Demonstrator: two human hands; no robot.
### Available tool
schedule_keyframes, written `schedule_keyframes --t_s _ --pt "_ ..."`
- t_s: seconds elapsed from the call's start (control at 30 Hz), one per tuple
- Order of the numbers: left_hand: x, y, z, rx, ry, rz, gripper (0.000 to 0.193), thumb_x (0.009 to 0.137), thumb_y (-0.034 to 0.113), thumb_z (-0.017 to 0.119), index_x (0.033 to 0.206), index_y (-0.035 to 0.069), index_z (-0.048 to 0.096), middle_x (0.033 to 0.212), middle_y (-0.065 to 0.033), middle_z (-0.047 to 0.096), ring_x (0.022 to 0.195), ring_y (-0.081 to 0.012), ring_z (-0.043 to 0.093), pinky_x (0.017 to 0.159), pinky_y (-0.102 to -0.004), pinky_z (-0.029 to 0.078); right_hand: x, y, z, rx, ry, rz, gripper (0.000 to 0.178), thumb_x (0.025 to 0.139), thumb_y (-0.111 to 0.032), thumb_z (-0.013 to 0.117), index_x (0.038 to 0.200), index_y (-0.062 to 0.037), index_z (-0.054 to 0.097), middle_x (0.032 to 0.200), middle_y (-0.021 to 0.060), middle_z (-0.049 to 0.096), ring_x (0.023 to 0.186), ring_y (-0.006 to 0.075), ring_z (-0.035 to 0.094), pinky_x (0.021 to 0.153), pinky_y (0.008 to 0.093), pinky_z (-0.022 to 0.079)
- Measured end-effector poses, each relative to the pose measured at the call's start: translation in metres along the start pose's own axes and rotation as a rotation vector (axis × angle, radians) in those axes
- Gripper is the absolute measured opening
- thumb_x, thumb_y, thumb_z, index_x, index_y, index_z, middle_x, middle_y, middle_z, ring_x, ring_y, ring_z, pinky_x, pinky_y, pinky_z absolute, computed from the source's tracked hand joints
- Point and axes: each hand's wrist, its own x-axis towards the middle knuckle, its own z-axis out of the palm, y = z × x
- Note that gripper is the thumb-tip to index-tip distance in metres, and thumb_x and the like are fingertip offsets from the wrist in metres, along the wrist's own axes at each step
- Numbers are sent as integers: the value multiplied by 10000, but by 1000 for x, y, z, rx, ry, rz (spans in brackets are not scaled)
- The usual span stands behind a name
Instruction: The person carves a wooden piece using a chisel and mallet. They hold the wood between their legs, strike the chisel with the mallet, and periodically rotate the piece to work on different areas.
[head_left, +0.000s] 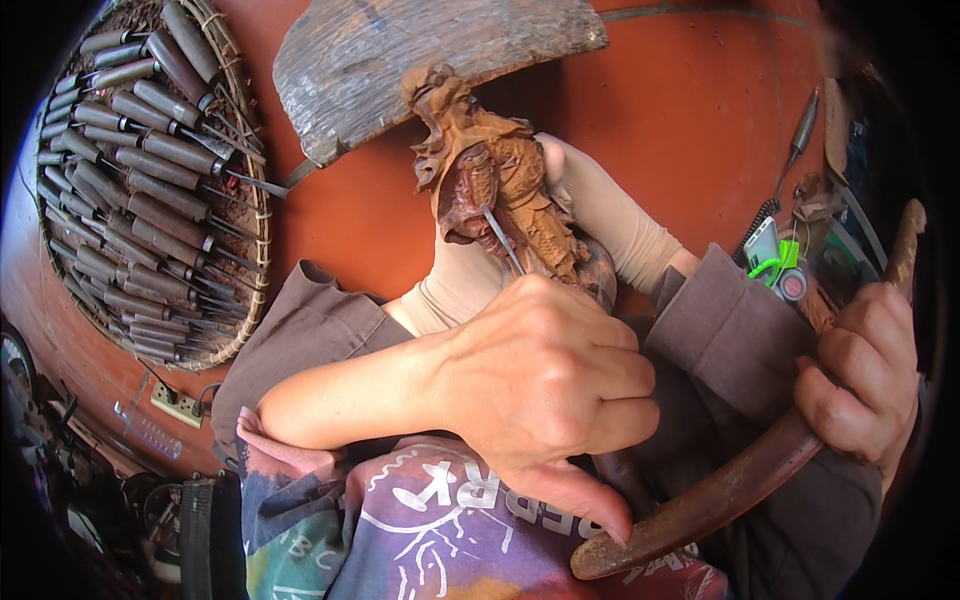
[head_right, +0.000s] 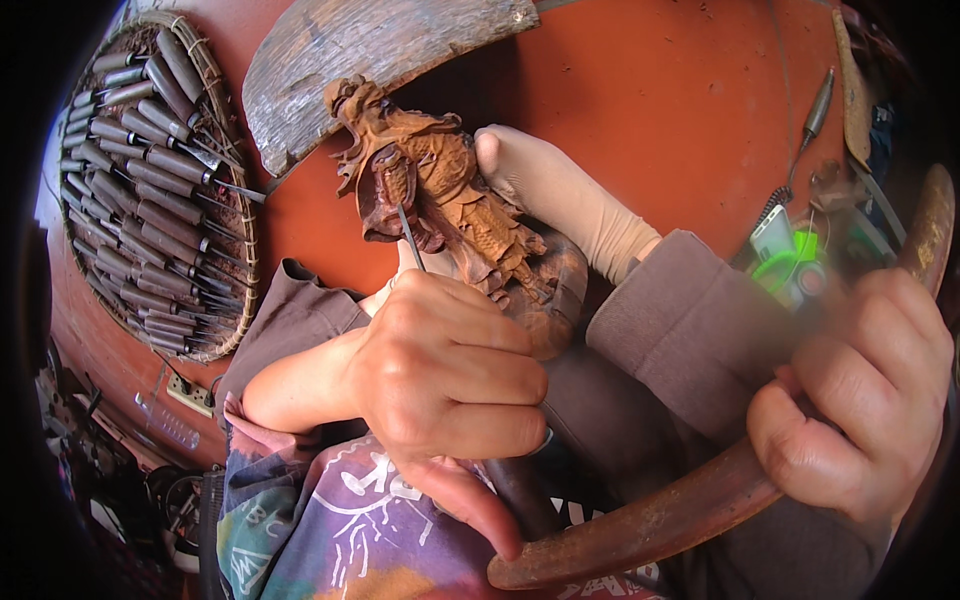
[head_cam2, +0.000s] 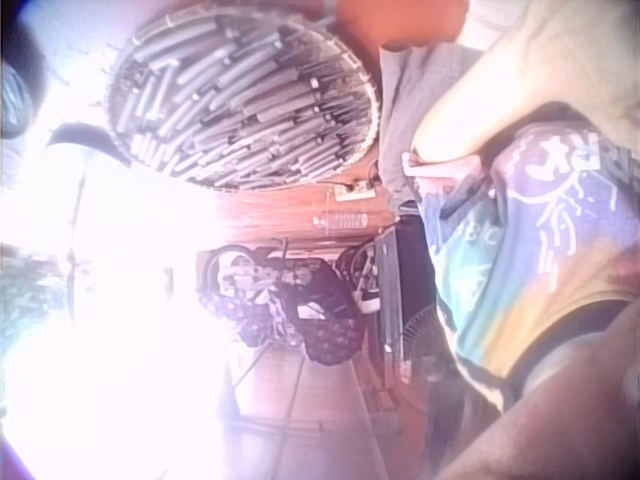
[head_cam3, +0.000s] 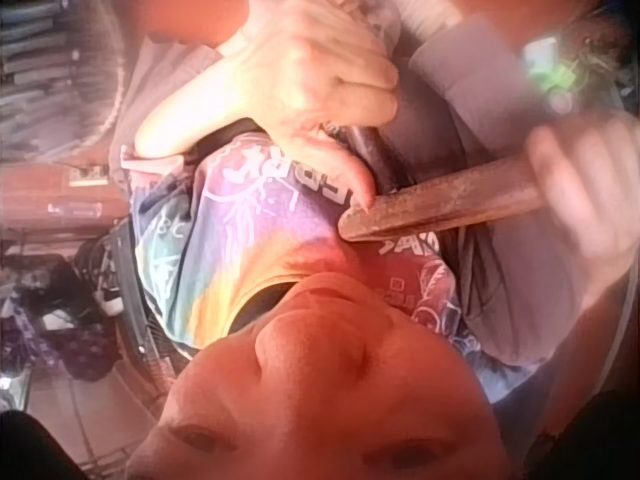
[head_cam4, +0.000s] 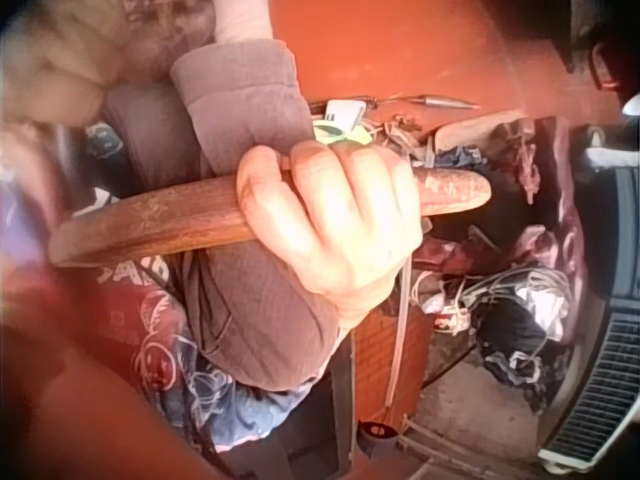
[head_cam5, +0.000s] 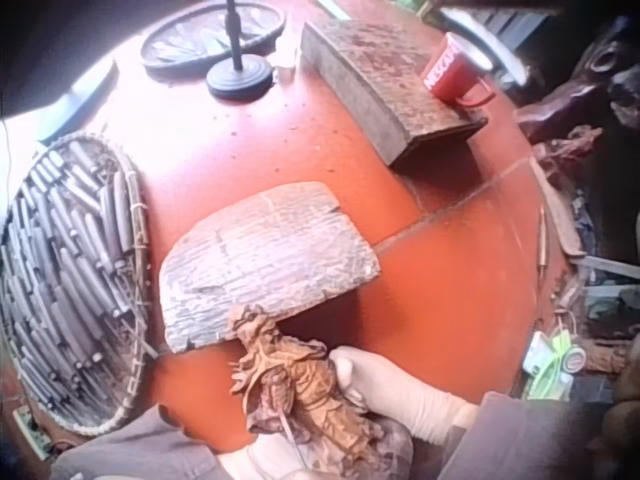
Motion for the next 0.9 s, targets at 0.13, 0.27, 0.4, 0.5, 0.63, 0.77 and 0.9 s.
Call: schedule_keyframes --t_s 0.13,0.27,0.4,0.5,0.63,0.77,0.9 --pt "3 -1 1 55 8 -1 575 712 639 783 651 112 563 644 4 480 520 -153 517 408 -294 303 -4 1 -1 -17 57 -52 388 534 -68 732 861 -18 528 772 120 511 648 274 526 561 414 399" --pt "16 13 -3 -73 59 -262 582 699 645 786 640 115 553 637 3 472 520 -154 517 410 -294 296 -13 0 -7 70 80 -41 500 535 119 761 949 11 502 841 171 558 681 313 570 584 465 467" --pt "6 0 -1 -47 41 -77 585 697 644 792 631 117 546 636 0 472 522 -152 522 412 -292 293 -30 1 -10 3 73 -54 537 562 194 770 985 11 494 844 179 566 693 324 588 609 504 490" --pt "-4 2 14 -62 138 -87 581 698 642 795 629 122 547 637 2 475 525 -151 528 412 -293 295 -25 3 -9 -14 97 -58 525 574 190 771 981 9 493 838 176 565 689 321 586 611 501 491" --pt "8 -1 3 -40 109 -63 569 701 640 799 632 132 552 639 8 479 536 -149 543 414 -292 302 -20 6 -8 -36 123 -51 508 589 185 771 975 7 493 829 173 565 683 316 584 614 499 491" --pt "12 8 7 -94 202 -189 558 707 636 802 637 139 559 641 13 484 546 -141 556 414 -285 308 -19 11 -5 -48 150 -56 492 605 181 772 969 4 493 820 169 564 678 311 581 616 496 492" --pt "2 -4 3 1 47 -34 555 710 637 802 639 140 564 644 16 491 545 -133 555 414 -280 310 -19 13 -2 -70 178 -58 476 620 176 772 963 1 492 812 166 563 672 306 578 619 493 492"
